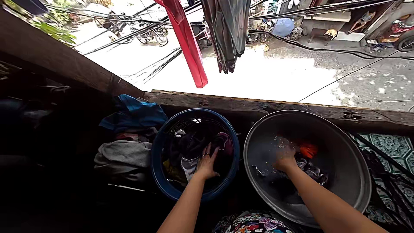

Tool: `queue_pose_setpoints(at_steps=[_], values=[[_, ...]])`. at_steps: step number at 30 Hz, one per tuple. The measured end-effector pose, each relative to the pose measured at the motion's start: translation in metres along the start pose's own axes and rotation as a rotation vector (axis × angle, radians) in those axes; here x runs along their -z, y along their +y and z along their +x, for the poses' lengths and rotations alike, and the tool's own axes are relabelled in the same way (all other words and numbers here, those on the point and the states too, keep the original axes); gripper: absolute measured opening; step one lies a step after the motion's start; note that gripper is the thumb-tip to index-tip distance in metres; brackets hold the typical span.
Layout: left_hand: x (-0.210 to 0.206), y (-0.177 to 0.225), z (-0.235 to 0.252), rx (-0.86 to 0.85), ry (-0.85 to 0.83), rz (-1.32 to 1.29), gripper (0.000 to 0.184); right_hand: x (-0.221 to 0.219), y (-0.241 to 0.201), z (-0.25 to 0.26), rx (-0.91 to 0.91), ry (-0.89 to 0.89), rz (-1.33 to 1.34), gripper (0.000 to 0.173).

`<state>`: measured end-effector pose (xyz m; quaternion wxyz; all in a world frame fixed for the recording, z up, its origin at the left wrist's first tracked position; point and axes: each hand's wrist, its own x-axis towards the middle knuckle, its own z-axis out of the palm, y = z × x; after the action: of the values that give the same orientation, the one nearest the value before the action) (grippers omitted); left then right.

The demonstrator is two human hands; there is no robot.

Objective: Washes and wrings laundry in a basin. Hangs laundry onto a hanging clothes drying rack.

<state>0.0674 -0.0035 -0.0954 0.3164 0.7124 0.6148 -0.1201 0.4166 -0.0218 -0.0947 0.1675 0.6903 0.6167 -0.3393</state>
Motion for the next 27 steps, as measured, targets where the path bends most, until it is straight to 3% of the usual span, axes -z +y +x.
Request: queue_pose_setpoints(at_steps=[2,5,8,11,15,18,21,24,27], values=[[-0.007,0.003,0.003,0.007,0.069,0.098,0.111,-0.008,0.010,0.003,0.053,0.175,0.077,0.061],[0.004,0.002,0.005,0.018,0.127,0.027,0.077,-0.011,0.030,0.012,0.133,0.361,0.254,0.051],[0.022,-0.012,-0.002,0.002,0.255,-0.156,0.043,0.000,0.055,0.010,0.205,0.416,0.533,0.035],[0.030,-0.023,-0.013,-0.041,0.390,-0.290,0.025,0.020,0.070,-0.023,0.197,0.425,0.835,0.020],[0.040,-0.026,-0.024,-0.076,0.518,-0.380,0.019,0.045,0.078,-0.068,0.287,0.451,1.055,0.023],[0.053,-0.028,-0.030,-0.019,0.498,-0.476,0.014,0.058,0.085,-0.092,0.338,0.479,1.153,0.029],[0.059,-0.031,-0.029,-0.011,0.362,-0.492,0.016,0.069,0.095,-0.109,0.349,0.472,1.189,0.027],[0.060,-0.027,-0.027,0.012,0.312,-0.590,0.022,0.076,0.107,-0.116,0.355,0.413,1.012,0.028],[0.061,-0.021,-0.024,0.076,0.385,-0.904,0.020,0.079,0.100,-0.115,0.239,0.323,0.644,0.030]])
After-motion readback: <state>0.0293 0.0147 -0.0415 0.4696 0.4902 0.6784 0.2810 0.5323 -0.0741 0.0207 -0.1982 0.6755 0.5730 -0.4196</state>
